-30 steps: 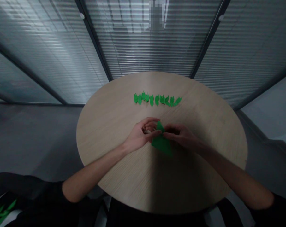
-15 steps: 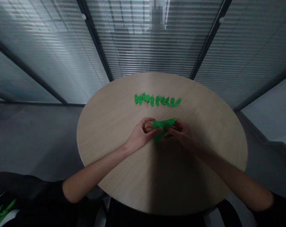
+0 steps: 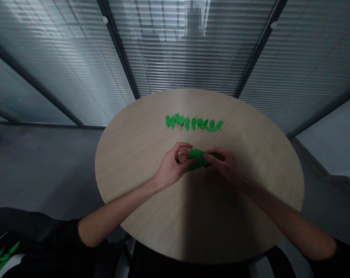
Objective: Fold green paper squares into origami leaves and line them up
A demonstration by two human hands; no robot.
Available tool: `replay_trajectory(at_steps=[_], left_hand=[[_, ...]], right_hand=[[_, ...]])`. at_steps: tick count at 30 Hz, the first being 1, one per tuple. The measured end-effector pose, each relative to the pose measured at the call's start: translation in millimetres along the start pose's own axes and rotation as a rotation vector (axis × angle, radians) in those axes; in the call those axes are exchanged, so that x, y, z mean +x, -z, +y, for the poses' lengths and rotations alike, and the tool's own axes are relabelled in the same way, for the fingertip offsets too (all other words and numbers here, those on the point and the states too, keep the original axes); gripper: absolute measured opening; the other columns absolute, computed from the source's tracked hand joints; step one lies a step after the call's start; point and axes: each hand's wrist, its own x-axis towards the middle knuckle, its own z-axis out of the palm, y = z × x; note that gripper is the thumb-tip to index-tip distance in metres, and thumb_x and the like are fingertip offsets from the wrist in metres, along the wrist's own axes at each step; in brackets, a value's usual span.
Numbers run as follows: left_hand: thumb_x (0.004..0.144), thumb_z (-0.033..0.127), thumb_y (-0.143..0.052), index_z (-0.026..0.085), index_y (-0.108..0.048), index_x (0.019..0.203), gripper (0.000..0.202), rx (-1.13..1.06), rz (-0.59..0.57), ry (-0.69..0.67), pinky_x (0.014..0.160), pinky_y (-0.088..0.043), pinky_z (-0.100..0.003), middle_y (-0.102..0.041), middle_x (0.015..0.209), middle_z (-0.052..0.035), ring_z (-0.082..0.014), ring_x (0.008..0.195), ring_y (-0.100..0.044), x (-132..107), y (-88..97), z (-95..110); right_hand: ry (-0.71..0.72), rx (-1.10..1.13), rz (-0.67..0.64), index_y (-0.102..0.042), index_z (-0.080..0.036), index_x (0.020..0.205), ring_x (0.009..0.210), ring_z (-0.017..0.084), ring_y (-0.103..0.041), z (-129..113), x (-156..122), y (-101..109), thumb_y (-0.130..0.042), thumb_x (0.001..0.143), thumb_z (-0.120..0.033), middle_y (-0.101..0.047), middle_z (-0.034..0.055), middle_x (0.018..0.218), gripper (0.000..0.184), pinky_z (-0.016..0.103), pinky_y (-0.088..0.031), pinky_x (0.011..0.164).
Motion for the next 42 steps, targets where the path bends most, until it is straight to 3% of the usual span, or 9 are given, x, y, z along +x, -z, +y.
replay_trajectory(at_steps=[6,10,17,20,25,28,31,35,42], left_hand=[[0.079,0.033,-0.084,0.016,-0.065,0.104,0.036,0.021,0.091,0.008,0.058,-0.044,-0.022,-0.059,0.072,0.0042,-0.0089,0.061,-0.054,1.2,-1.5,1.5],[0.082,0.038,-0.083,0.016,-0.065,0.093,0.030,0.098,0.115,0.019,0.052,-0.039,-0.021,-0.055,0.065,0.0052,-0.0073,0.055,-0.049,1.2,-0.7,0.7],[0.089,0.036,-0.077,0.020,-0.060,0.105,0.028,0.167,0.058,-0.050,0.052,-0.039,-0.022,-0.062,0.075,0.0030,-0.0089,0.059,-0.053,-3.7,-0.3,3.4],[0.089,0.037,-0.078,0.019,-0.065,0.105,0.028,0.253,-0.005,-0.036,0.057,-0.044,-0.025,-0.069,0.081,-0.0013,-0.0133,0.067,-0.062,-4.5,1.2,1.0],[0.089,0.033,-0.077,0.019,-0.070,0.095,0.017,0.299,0.026,-0.059,0.066,-0.048,-0.029,-0.072,0.088,-0.0032,-0.0167,0.075,-0.065,-2.5,3.5,0.7],[0.088,0.032,-0.077,0.020,-0.070,0.092,0.014,0.276,0.061,-0.081,0.066,-0.046,-0.029,-0.068,0.083,-0.0012,-0.0158,0.073,-0.061,-0.3,4.7,5.6],[0.086,0.029,-0.077,0.019,-0.069,0.090,0.013,0.260,0.079,-0.114,0.071,-0.048,-0.030,-0.068,0.086,-0.0018,-0.0164,0.078,-0.061,1.7,6.5,9.1],[0.079,0.025,-0.081,0.019,-0.070,0.091,0.017,0.291,0.007,-0.174,0.083,-0.050,-0.032,-0.070,0.100,-0.0054,-0.0197,0.093,-0.065,2.5,10.6,8.5],[0.078,0.019,-0.079,0.020,-0.079,0.096,0.019,0.472,-0.090,-0.184,0.077,-0.050,-0.033,-0.072,0.099,-0.0070,-0.0212,0.089,-0.067,0.5,16.8,1.5]], right_hand=[[0.060,-0.030,0.007,-0.075,-0.020,0.081,0.065,0.018,-0.070,3.9,0.7,-2.7,-0.085,0.076,-0.050,-0.072,0.0017,0.072,0.032,0.029,-0.058,0.060],[0.044,0.006,0.033,-0.074,-0.020,0.081,0.065,0.018,-0.071,6.1,1.0,-4.0,-0.086,0.074,-0.052,-0.073,0.0022,0.073,0.035,0.030,-0.059,0.061],[0.008,0.045,-0.010,-0.067,-0.019,0.083,0.063,0.016,-0.071,8.4,0.3,-3.6,-0.086,0.075,-0.053,-0.071,0.0006,0.071,0.040,0.027,-0.056,0.058],[0.042,0.032,-0.043,-0.064,-0.020,0.088,0.062,0.016,-0.070,7.6,-1.3,-4.4,-0.084,0.079,-0.051,-0.070,0.0004,0.073,0.039,0.028,-0.057,0.059],[0.186,-0.028,-0.039,-0.062,-0.024,0.106,0.079,0.017,-0.073,5.3,-5.8,-4.9,-0.085,0.079,-0.038,-0.071,0.0026,0.098,0.039,0.030,-0.062,0.070],[0.157,-0.073,-0.080,-0.065,-0.023,0.102,0.078,0.018,-0.074,7.7,-5.6,-3.1,-0.083,0.080,-0.036,-0.073,0.0018,0.093,0.031,0.032,-0.063,0.074],[0.126,-0.131,-0.053,-0.071,-0.022,0.092,0.073,0.020,-0.075,12.7,-2.9,-0.7,-0.084,0.078,-0.039,-0.075,0.0015,0.084,0.026,0.032,-0.063,0.069],[0.184,-0.162,0.012,-0.078,-0.023,0.088,0.076,0.022,-0.076,17.5,-0.5,2.2,-0.085,0.079,-0.040,-0.078,0.0024,0.082,0.021,0.035,-0.064,0.073],[0.327,-0.140,0.053,-0.084,-0.026,0.086,0.083,0.023,-0.078,17.9,-1.5,3.8,-0.083,0.081,-0.033,-0.081,0.0039,0.090,0.008,0.038,-0.066,0.080]])
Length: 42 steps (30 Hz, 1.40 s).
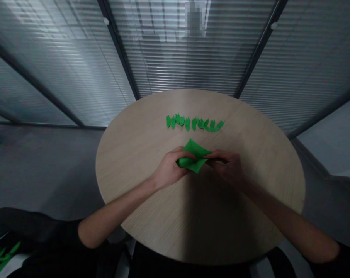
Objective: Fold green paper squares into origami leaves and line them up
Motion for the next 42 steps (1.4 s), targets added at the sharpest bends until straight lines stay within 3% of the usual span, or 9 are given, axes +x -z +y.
replay_trajectory(at_steps=[4,11,15,19,25,31,36,42], left_hand=[[0.081,0.019,-0.076,0.021,-0.080,0.093,0.013,-0.027,0.041,0.014,0.078,-0.052,-0.032,-0.075,0.098,-0.0071,-0.0208,0.089,-0.070,-0.6,-0.7,-2.3],[0.083,0.020,-0.074,0.020,-0.080,0.086,0.006,-0.118,0.075,0.046,0.079,-0.054,-0.031,-0.075,0.091,-0.0053,-0.0188,0.085,-0.071,1.8,1.4,4.1],[0.075,0.017,-0.079,0.020,-0.080,0.087,0.012,-0.145,0.085,0.044,0.078,-0.053,-0.029,-0.074,0.094,-0.0047,-0.0186,0.087,-0.070,2.7,1.0,2.8],[0.072,0.019,-0.081,0.019,-0.080,0.089,0.017,-0.221,0.051,0.142,0.073,-0.054,-0.028,-0.076,0.088,-0.0033,-0.0170,0.078,-0.069,2.1,-0.3,0.5],[0.070,0.019,-0.081,0.019,-0.081,0.083,0.013,-0.285,0.106,0.227,0.074,-0.057,-0.029,-0.079,0.082,-0.0021,-0.0162,0.074,-0.070,3.0,0.3,3.9],[0.069,0.029,-0.088,0.018,-0.081,0.078,0.016,-0.266,0.179,0.336,0.066,-0.054,-0.027,-0.077,0.076,-0.0024,-0.0140,0.066,-0.066,5.2,0.1,9.1],[0.066,0.028,-0.088,0.016,-0.078,0.077,0.019,-0.352,0.135,0.411,0.068,-0.054,-0.026,-0.077,0.078,-0.0027,-0.0135,0.069,-0.067,6.3,-0.6,12.1],[0.067,0.033,-0.086,0.015,-0.071,0.075,0.024,-0.271,0.132,0.324,0.056,-0.040,-0.022,-0.064,0.070,0.0017,-0.0098,0.061,-0.053,5.6,-1.1,12.6]], right_hand=[[-0.040,0.015,0.004,-0.085,-0.027,0.086,0.084,0.024,-0.079,0.5,0.2,-0.1,-0.086,0.079,-0.037,-0.082,0.0049,0.094,0.012,0.042,-0.067,0.083],[-0.026,0.049,-0.113,-0.086,-0.027,0.093,0.089,0.025,-0.079,-4.5,3.3,4.5,-0.085,0.079,-0.038,-0.082,0.0064,0.103,0.017,0.041,-0.067,0.083],[-0.012,0.018,-0.068,-0.086,-0.028,0.085,0.082,0.024,-0.078,-5.4,3.9,6.6,-0.086,0.079,-0.040,-0.082,0.0060,0.095,0.013,0.038,-0.066,0.074],[0.003,0.008,-0.003,-0.086,-0.029,0.084,0.079,0.024,-0.077,-4.6,3.6,5.8,-0.085,0.079,-0.039,-0.082,0.0057,0.091,0.011,0.037,-0.065,0.070],[-0.010,0.037,-0.002,-0.087,-0.029,0.084,0.077,0.022,-0.076,-6.8,4.7,8.2,-0.087,0.076,-0.034,-0.081,0.0046,0.089,0.009,0.033,-0.063,0.067],[-0.090,0.093,0.024,-0.085,-0.026,0.079,0.073,0.019,-0.075,-7.4,8.0,10.2,-0.093,0.068,-0.032,-0.081,0.0038,0.084,0.015,0.030,-0.062,0.066],[-0.186,0.137,0.041,-0.080,-0.021,0.071,0.061,0.017,-0.072,-8.5,9.6,10.6,-0.095,0.065,-0.039,-0.078,0.0031,0.069,0.024,0.025,-0.058,0.055],[-0.239,0.194,0.016,-0.076,-0.020,0.074,0.061,0.018,-0.074,-9.4,7.0,7.3,-0.096,0.065,-0.042,-0.078,0.0034,0.068,0.031,0.028,-0.061,0.059]])
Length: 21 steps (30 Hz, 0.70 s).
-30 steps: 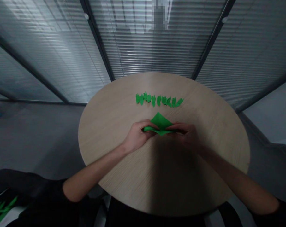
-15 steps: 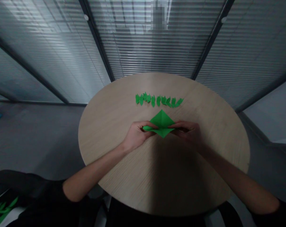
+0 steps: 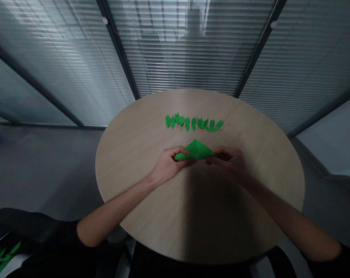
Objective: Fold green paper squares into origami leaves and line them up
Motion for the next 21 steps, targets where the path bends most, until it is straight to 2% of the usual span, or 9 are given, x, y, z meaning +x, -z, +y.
replay_trajectory(at_steps=[4,8,11,14,17,19,21], left_hand=[[0.069,0.037,-0.085,0.016,-0.061,0.066,0.032,0.061,0.026,-0.060,0.052,-0.029,-0.022,-0.051,0.063,0.0048,-0.0079,0.057,-0.041,-0.7,-1.0,0.9],[0.070,0.035,-0.084,0.018,-0.047,0.062,0.041,0.021,0.064,-0.091,0.049,-0.022,-0.020,-0.042,0.058,0.0077,-0.0055,0.052,-0.033,-0.3,-2.5,0.8],[0.072,0.035,-0.084,0.019,-0.044,0.065,0.044,-0.037,0.027,-0.078,0.047,-0.026,-0.019,-0.046,0.057,0.0076,-0.0053,0.050,-0.039,-0.2,-3.4,-1.7],[0.074,0.034,-0.085,0.020,-0.045,0.073,0.042,-0.090,-0.013,-0.072,0.049,-0.035,-0.018,-0.054,0.061,0.0065,-0.0072,0.053,-0.051,-1.6,-4.6,-4.7],[0.075,0.030,-0.084,0.021,-0.045,0.083,0.041,-0.135,-0.032,-0.082,0.051,-0.041,-0.018,-0.056,0.065,0.0080,-0.0082,0.055,-0.057,-4.2,-6.2,-6.6],[0.076,0.028,-0.084,0.022,-0.044,0.087,0.042,-0.157,-0.053,-0.093,0.051,-0.042,-0.018,-0.055,0.066,0.0089,-0.0079,0.055,-0.057,-6.0,-7.2,-7.3],[0.077,0.027,-0.085,0.022,-0.046,0.096,0.043,-0.166,-0.097,-0.101,0.053,-0.044,-0.019,-0.061,0.071,0.0073,-0.0087,0.057,-0.058,-7.1,-7.8,-7.7]], right_hand=[[-0.008,0.024,-0.010,-0.072,-0.019,0.072,0.062,0.016,-0.072,1.4,-0.4,-2.0,-0.100,0.059,-0.038,-0.077,0.0018,0.070,0.036,0.025,-0.057,0.057],[-0.021,0.035,-0.038,-0.068,-0.019,0.069,0.060,0.015,-0.070,0.7,0.2,-1.2,-0.098,0.061,-0.039,-0.074,0.0017,0.068,0.038,0.025,-0.055,0.056],[-0.039,0.050,-0.073,-0.065,-0.019,0.075,0.060,0.014,-0.070,-1.1,0.0,-0.5,-0.097,0.065,-0.039,-0.073,0.0007,0.069,0.039,0.025,-0.056,0.057],[-0.023,0.083,-0.107,-0.064,-0.021,0.096,0.064,0.014,-0.072,-2.4,-1.0,-0.9,-0.095,0.068,-0.036,-0.074,-0.0015,0.077,0.044,0.026,-0.059,0.061],[-0.021,0.057,-0.177,-0.066,-0.022,0.112,0.076,0.016,-0.075,-2.4,-2.1,-2.2,-0.091,0.075,-0.037,-0.077,0.0015,0.089,0.047,0.028,-0.061,0.071],[-0.025,0.024,-0.198,-0.071,-0.020,0.108,0.080,0.017,-0.075,-2.2,-2.5,-3.5,-0.088,0.078,-0.040,-0.077,0.0041,0.093,0.040,0.029,-0.060,0.074],[-0.009,-0.025,-0.166,-0.074,-0.019,0.098,0.075,0.016,-0.072,-2.1,-2.7,-4.9,-0.085,0.080,-0.042,-0.076,0.0036,0.086,0.031,0.028,-0.058,0.070]])
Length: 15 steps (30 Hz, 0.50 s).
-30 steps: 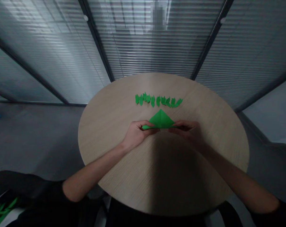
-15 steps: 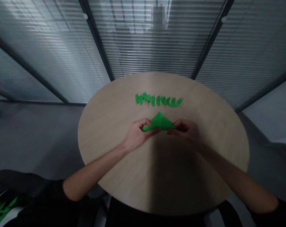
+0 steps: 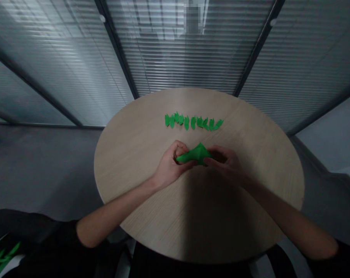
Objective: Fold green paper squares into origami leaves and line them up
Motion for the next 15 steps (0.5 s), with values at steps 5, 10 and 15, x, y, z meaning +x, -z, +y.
replay_trajectory(at_steps=[5,10,15], left_hand=[[0.080,0.026,-0.083,0.019,-0.057,0.119,0.048,0.067,-0.051,-0.007,0.060,-0.047,-0.021,-0.069,0.079,0.0017,-0.0120,0.067,-0.063,1.1,-0.7,1.4],[0.086,0.038,-0.078,0.014,-0.073,0.095,0.027,0.095,-0.060,0.031,0.053,-0.038,-0.021,-0.064,0.069,0.0012,-0.0091,0.058,-0.054,2.7,-0.8,3.9],[0.085,0.044,-0.079,0.014,-0.071,0.083,0.030,0.079,-0.049,0.068,0.046,-0.024,-0.021,-0.049,0.055,0.0058,-0.0066,0.049,-0.037,2.1,-0.4,2.5]], right_hand=[[0.043,-0.111,0.058,-0.072,-0.018,0.076,0.061,0.012,-0.059,0.0,-0.5,-3.1,-0.079,0.082,-0.041,-0.063,-0.0009,0.068,0.024,0.025,-0.047,0.057],[0.014,-0.128,0.001,-0.071,-0.017,0.077,0.064,0.013,-0.058,0.6,-1.9,-7.7,-0.077,0.082,-0.042,-0.064,0.0000,0.070,0.026,0.026,-0.046,0.059],[0.017,-0.190,-0.061,-0.070,-0.018,0.078,0.062,0.013,-0.056,-2.2,-4.3,-8.9,-0.073,0.086,-0.043,-0.062,-0.0005,0.069,0.027,0.025,-0.044,0.057]])
